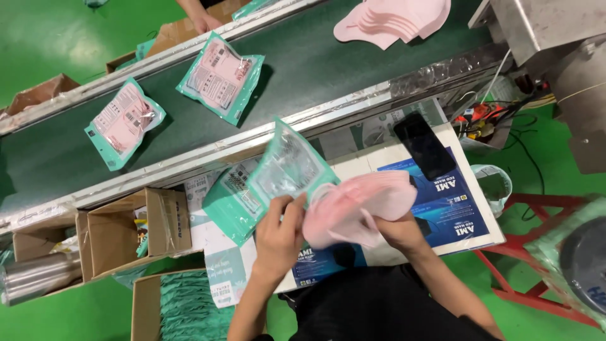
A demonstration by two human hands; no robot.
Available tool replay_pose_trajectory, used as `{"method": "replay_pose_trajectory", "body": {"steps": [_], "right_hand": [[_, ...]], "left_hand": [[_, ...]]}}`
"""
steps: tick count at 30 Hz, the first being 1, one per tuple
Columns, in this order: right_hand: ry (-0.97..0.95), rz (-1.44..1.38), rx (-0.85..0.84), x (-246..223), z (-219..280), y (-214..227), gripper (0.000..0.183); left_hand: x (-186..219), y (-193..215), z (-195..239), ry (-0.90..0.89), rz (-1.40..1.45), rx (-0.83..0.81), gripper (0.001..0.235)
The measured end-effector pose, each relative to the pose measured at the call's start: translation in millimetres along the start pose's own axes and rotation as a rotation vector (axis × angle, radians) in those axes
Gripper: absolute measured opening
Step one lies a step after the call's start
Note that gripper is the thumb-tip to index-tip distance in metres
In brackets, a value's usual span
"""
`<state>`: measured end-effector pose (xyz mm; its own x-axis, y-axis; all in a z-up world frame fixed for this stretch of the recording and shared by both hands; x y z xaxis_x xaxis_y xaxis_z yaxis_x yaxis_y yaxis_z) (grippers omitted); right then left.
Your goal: Packaging pink face masks into teal plastic bags at a conveyor belt station.
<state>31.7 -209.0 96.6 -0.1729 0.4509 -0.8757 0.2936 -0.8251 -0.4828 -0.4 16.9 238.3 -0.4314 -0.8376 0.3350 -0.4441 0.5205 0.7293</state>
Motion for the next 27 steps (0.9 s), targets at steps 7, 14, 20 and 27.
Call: {"method": "replay_pose_trajectory", "body": {"steps": [7,14,20,27], "right_hand": [[-0.058,0.297,0.386,20,4,6,0.042],[-0.190,-0.132,0.286,26,1,-11,0.055],[-0.263,0.201,0.197,37,9,-3,0.043],[-0.272,0.031,0.253,45,7,-10,0.042]], "left_hand": [[4,-18,1,0.166,0.141,0.009,0.030],[18,-54,21,0.133,0.043,-0.050,0.022],[17,-52,12,0.167,0.044,0.050,0.014],[35,-64,24,0.064,0.126,-0.058,0.013]]}}
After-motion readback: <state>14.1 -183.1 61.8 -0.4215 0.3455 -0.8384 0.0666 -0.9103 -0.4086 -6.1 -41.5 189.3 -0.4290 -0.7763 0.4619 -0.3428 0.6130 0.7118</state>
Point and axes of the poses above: each hand's wrist, its own z-axis away from the middle knuckle, its own y-axis out of the back of the hand, x = y × z, the point moved 4 cm from there along -z, towards the middle knuckle, and after that the axes turned 1 degree about -y, right-handed, at the moved point
